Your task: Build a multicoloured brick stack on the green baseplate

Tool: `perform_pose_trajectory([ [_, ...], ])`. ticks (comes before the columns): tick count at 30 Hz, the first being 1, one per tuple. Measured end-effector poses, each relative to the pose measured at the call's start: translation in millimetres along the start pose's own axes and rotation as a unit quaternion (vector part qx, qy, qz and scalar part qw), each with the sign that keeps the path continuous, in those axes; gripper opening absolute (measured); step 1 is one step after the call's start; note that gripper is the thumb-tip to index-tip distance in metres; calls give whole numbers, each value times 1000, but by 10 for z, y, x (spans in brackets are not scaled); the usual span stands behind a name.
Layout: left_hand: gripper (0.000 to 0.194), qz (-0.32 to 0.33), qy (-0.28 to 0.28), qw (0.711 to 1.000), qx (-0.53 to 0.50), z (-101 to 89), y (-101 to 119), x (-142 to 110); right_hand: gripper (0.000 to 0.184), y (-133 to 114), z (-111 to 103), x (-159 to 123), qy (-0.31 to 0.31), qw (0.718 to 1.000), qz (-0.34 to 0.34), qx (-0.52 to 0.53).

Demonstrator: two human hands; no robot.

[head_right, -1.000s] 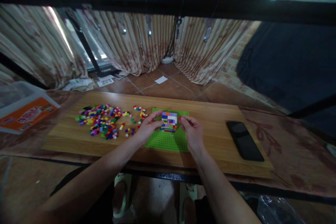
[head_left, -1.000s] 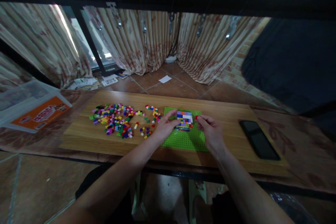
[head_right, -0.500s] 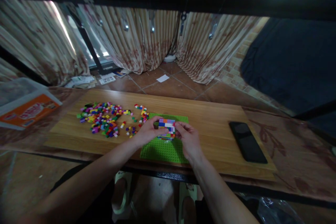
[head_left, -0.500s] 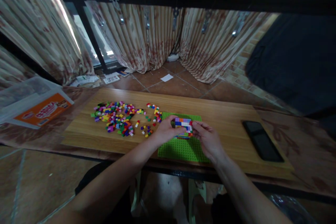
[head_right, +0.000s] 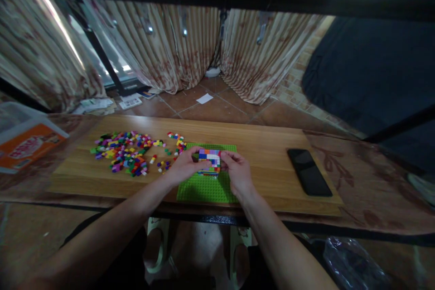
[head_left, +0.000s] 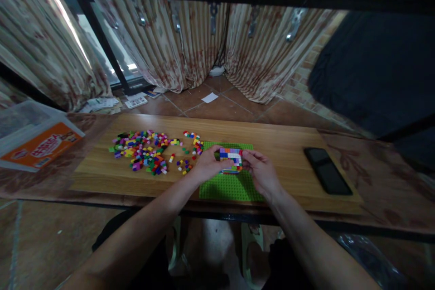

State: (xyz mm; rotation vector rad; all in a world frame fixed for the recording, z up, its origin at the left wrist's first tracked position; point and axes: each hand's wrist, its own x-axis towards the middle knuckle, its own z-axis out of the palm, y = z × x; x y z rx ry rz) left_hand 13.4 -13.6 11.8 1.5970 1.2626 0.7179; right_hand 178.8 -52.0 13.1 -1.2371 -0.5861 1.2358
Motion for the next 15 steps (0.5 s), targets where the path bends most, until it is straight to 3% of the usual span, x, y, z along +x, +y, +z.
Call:
perform_pose_trajectory([
  [8, 78, 12, 40, 994, 102, 91, 195, -34, 31, -44, -20, 49, 26, 999, -21, -4],
  [15, 74, -42, 38, 998, 40, 215, 132, 5, 31, -12, -48, 83, 17, 999, -26, -19],
])
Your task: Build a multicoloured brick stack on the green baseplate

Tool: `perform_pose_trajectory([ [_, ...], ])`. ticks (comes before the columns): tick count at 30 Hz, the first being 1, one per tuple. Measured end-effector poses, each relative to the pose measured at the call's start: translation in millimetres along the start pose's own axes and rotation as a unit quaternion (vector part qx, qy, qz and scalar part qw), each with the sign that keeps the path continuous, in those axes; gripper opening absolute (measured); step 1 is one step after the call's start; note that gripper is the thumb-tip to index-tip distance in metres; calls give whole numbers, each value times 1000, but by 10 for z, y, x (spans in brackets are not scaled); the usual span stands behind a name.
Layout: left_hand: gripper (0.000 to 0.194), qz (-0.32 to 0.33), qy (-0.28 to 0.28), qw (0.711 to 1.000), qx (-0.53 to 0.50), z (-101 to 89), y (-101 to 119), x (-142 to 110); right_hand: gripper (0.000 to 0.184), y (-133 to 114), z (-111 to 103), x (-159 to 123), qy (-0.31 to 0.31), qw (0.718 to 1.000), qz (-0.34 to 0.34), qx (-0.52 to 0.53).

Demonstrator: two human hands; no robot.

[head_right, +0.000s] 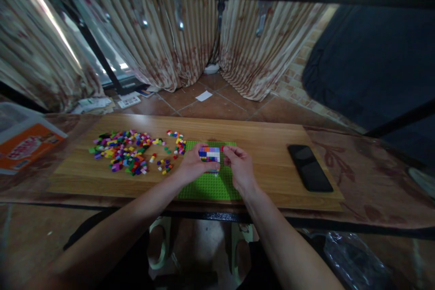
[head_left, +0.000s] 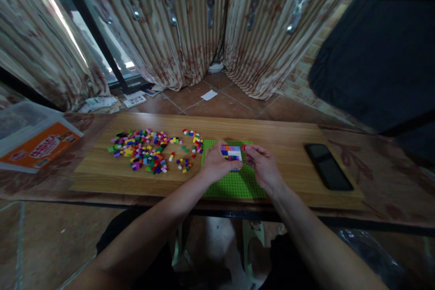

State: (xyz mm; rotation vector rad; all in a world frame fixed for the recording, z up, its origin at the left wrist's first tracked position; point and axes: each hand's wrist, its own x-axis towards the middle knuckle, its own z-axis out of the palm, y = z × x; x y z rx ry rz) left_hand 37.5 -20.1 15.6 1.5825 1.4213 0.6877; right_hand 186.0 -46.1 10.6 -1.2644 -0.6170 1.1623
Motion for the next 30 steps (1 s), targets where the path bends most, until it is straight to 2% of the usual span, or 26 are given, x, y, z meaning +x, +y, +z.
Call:
perform_pose_trajectory([
  [4, 71, -1, 13, 1000, -22, 35, -28, 6, 31, 21, -13, 24, 8, 1000, -12, -13],
  [9, 73, 19, -1, 997, -75, 6, -63, -23, 30, -17, 5, 7, -10, 999, -38, -23],
  [12, 71, 54, 20, 995, -86, -76, -55, -24, 27, -59, 24, -11, -43, 996, -72, -32],
  [16, 48, 143, 65, 984, -85, -224, 9, -13, 22, -104, 70, -27, -74, 985, -128, -86],
  [19, 33, 193, 33, 975, -102, -286, 50, -19, 18, -116, 120, -53, -89, 977, -156, -114],
  [22, 20, 212, -3, 969, -127, -290, 65, -35, 16, -118, 164, -94, -109, 972, -174, -114],
  [25, 11, 203, -16, 969, -138, -283, 75, -48, 15, -123, 191, -134, -119, 969, -181, -118],
  [30, 9, 171, -27, 967, -185, -295, 110, -68, 15, -154, 218, -174, -118, 971, -174, -116],
])
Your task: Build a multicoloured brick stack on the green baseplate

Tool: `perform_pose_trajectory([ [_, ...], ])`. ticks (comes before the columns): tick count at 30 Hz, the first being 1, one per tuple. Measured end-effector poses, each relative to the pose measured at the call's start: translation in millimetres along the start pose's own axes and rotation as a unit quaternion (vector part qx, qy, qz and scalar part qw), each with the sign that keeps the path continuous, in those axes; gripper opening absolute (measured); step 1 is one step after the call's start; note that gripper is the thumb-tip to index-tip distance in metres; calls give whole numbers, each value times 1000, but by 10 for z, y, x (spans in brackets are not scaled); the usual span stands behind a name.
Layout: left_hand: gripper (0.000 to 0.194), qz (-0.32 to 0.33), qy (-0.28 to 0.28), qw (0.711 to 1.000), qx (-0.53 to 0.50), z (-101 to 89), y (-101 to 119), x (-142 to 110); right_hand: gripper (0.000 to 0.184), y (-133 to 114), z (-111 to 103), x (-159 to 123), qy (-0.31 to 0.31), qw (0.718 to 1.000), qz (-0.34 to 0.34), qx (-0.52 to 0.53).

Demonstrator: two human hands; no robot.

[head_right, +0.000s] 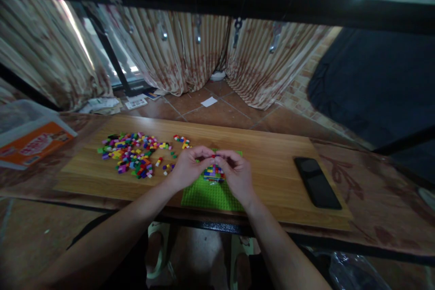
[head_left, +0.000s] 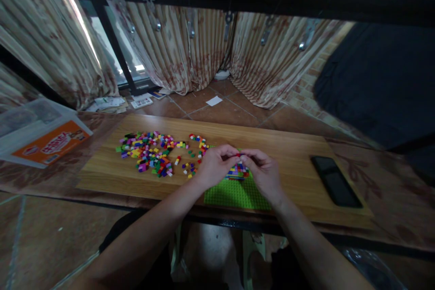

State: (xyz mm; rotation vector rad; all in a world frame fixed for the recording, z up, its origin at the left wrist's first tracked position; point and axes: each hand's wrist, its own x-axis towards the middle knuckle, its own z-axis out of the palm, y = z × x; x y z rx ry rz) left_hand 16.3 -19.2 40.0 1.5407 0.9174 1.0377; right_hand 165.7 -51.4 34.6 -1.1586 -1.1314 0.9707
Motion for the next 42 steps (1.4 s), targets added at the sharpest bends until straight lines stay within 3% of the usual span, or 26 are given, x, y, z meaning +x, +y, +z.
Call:
perform_pose_trajectory([
  [10, 11, -33, -32, 990, -135, 1, 25, 6, 18, -20, -16, 27, 8, 998, 27, 53],
  [14, 12, -39, -7, 995, -90, -127, -47, 61, 23, 12, -61, 89, 31, 994, 48, 93],
  [18, 25, -24, 36, 998, -37, -271, -105, 118, 22, 44, -105, 134, 72, 993, 47, 81],
  [20, 19, -14, 47, 998, -25, -305, -115, 133, 22, 60, -111, 138, 87, 992, 49, 75],
  [24, 7, -13, 47, 999, 7, -289, -133, 130, 23, 80, -109, 135, 101, 991, 49, 69],
  [30, 8, 10, 21, 988, 153, -228, -196, 102, 21, 87, -125, 143, 104, 991, 47, 71],
  [37, 8, 15, -14, 996, 85, -151, -296, 146, 22, 101, -134, 143, 105, 992, 42, 61],
  [42, 10, 3, -7, 998, 55, -128, -351, 156, 22, 106, -150, 147, 98, 992, 36, 68],
])
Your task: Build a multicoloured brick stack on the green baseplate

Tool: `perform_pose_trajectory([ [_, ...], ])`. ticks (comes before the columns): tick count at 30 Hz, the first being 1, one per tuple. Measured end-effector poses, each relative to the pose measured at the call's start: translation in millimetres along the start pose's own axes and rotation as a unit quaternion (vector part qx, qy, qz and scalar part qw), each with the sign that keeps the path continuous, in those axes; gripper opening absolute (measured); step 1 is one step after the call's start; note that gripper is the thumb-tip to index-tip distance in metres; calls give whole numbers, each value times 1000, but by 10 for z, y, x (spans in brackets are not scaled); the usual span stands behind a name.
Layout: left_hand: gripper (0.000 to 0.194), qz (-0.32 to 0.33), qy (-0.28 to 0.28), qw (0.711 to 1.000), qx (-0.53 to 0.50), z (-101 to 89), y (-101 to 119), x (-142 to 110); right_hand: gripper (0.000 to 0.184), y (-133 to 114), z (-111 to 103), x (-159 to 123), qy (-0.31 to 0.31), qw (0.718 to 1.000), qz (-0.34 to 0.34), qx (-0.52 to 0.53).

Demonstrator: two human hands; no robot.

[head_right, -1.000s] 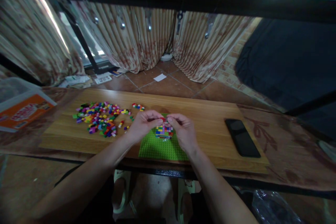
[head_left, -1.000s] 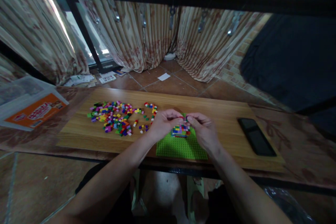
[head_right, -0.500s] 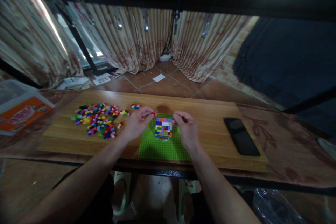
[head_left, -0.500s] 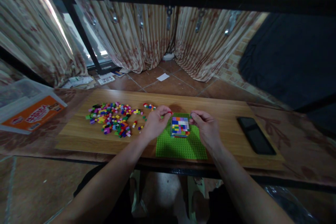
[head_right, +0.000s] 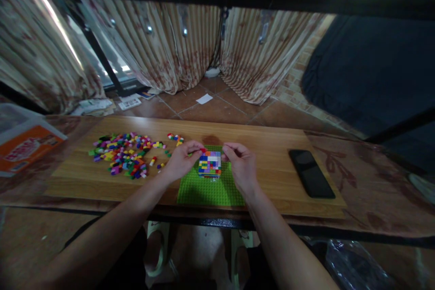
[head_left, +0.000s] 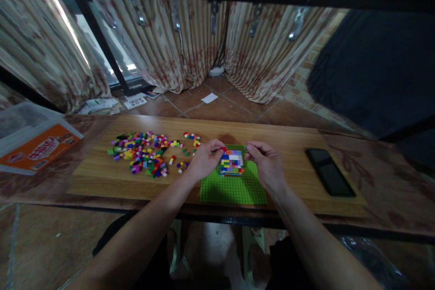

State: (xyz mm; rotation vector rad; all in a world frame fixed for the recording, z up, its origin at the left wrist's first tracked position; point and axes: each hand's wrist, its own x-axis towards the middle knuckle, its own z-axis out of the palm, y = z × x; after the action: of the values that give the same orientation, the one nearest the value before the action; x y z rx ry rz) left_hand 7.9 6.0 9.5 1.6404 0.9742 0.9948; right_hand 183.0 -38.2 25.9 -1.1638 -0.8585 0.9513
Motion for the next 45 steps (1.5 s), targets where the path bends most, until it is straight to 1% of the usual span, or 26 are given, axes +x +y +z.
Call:
perform_pose_trajectory([
  [7, 9, 23, 10, 999, 44, -31, -37, 2, 21, 0, 3, -8, -2, 1000, -1, -10],
  [12, 17, 22, 19, 998, 53, -40, -49, 22, 23, 12, 4, -18, -5, 1000, 3, -24],
  [15, 15, 13, 28, 999, 25, -36, -47, 42, 23, 19, 4, -25, -7, 1000, 8, -28],
  [20, 10, -22, 40, 999, -18, -26, 5, 53, 21, 14, 16, -30, -2, 999, 3, -43],
  [24, 10, -35, 51, 998, -4, -34, 46, 46, 23, 18, 15, -29, 1, 998, 2, -62],
  [27, 11, -35, 46, 998, 17, -50, 43, 50, 25, 26, 10, -33, -3, 997, -4, -78],
  [34, 11, -35, 38, 998, 30, -50, 1, 80, 26, 30, 28, -43, -3, 998, 6, -61],
  [39, 11, -27, 40, 998, 36, -38, -37, 78, 26, 40, 32, -50, -8, 997, 7, -73],
  [43, 14, -6, 35, 999, 21, -31, -45, 44, 25, 35, 10, -61, -32, 996, -5, -83],
  [45, 15, 11, 45, 999, 27, -31, -3, 22, 24, 36, -10, -60, -49, 994, -19, -99],
])
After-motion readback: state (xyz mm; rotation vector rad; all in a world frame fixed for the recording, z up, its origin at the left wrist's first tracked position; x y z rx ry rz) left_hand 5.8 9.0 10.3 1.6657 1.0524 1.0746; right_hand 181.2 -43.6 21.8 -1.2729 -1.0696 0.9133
